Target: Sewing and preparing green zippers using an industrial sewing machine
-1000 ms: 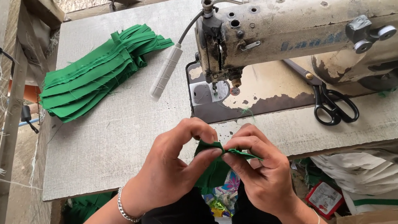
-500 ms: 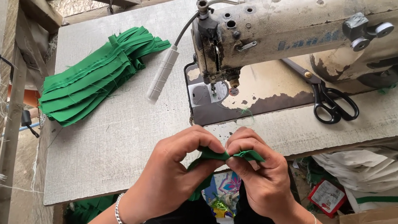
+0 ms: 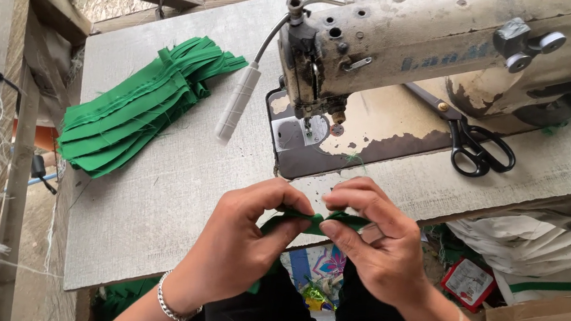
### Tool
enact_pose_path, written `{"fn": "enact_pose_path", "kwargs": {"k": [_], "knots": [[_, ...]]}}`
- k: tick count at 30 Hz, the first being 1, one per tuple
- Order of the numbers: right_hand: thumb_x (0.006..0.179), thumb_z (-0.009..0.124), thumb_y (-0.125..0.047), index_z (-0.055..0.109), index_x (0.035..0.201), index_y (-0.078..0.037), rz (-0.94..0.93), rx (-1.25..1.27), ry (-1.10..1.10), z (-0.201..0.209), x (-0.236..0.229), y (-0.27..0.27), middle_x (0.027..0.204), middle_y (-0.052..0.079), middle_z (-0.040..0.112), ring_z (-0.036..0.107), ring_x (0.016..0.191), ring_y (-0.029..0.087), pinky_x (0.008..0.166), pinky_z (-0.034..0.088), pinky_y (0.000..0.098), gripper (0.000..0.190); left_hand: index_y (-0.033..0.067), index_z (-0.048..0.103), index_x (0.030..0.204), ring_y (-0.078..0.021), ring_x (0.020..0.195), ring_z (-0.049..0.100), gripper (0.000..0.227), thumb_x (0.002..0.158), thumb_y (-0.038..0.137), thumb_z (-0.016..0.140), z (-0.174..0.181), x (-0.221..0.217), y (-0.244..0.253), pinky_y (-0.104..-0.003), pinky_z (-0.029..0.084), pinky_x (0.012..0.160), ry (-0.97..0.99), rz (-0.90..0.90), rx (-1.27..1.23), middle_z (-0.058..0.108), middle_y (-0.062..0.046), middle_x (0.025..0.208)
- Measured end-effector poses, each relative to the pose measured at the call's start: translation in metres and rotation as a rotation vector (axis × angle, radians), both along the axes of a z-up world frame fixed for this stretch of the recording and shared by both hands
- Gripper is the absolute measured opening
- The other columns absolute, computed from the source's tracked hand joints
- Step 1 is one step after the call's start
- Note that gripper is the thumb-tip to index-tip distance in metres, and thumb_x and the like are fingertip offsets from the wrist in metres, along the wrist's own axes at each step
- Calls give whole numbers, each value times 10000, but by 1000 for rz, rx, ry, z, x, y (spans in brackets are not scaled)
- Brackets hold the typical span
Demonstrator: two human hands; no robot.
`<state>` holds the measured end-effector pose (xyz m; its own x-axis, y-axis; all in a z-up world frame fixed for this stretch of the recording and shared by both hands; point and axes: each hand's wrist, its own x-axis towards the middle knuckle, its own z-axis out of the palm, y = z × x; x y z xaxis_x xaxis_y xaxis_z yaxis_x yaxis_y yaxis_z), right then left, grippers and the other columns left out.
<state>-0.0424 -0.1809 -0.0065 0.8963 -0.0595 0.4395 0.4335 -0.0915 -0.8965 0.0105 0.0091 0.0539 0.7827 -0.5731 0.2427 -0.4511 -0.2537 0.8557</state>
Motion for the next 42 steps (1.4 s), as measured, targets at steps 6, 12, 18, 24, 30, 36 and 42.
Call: {"fn": "enact_pose_path", "kwargs": {"k": [6, 12, 18, 24, 30, 36, 42], "knots": [[959, 630, -22, 636, 995, -12, 204, -270, -52, 25, 12, -10, 926, 90, 668, 651, 829, 201, 752, 537, 295, 38, 135, 634, 964, -99, 803, 641, 179, 854, 49, 746, -1, 1, 3, -258, 517, 753, 131, 24, 68, 692, 25, 879], [999, 571, -94, 585, 921, -49, 106, -235, 95, 21, 5, 3, 862, 51, 581, 539, 789, 176, 739, 460, 293, 91, 95, 603, 1095, -121, 889, 679, 279, 867, 30, 751, -18, -9, 6, -263, 586, 808, 363, 159, -187, 675, -41, 949], [984, 579, -199, 660, 931, -131, 118, -107, 423, -8, -1, 60, 839, 1, 630, 579, 796, 133, 724, 472, 291, 118, 123, 584, 996, -136, 724, 684, 202, 884, 141, 752, -38, -18, 44, -283, 541, 681, 8, 321, 129, 714, -5, 850], [967, 600, -191, 709, 1024, -105, 160, 114, 574, -45, 40, 117, 885, 17, 704, 601, 830, 115, 762, 513, 298, 150, 168, 513, 906, -339, 754, 642, 244, 816, 206, 736, -5, 58, 70, -446, 422, 682, 105, 134, 824, 731, -82, 807], [971, 668, -285, 644, 1286, -53, -186, -1092, -203, -74, 105, -10, 1233, 119, 606, 577, 1183, 326, 879, 478, 488, 392, 121, 522, 865, -445, 912, 674, 282, 786, 210, 778, -143, 136, 9, -522, 479, 781, 210, -47, 476, 648, -190, 794], [943, 698, -375, 601, 696, -129, -423, -1593, -497, -118, 172, -135, 622, 56, 505, 516, 578, 267, 628, 439, 449, 362, 145, 475, 822, -305, 881, 714, 316, 775, 186, 785, -148, 121, 23, -428, 520, 812, 318, 1, 263, 707, -93, 834], [1025, 599, -526, 681, 1152, -66, -204, -1126, 194, -124, 162, -16, 937, 159, 780, 737, 1000, 363, 1156, 205, 736, 484, 120, 533, 774, -264, 934, 724, 272, 803, 99, 803, -126, 114, 28, -402, 520, 876, 520, 42, 100, 743, -108, 872]]}}
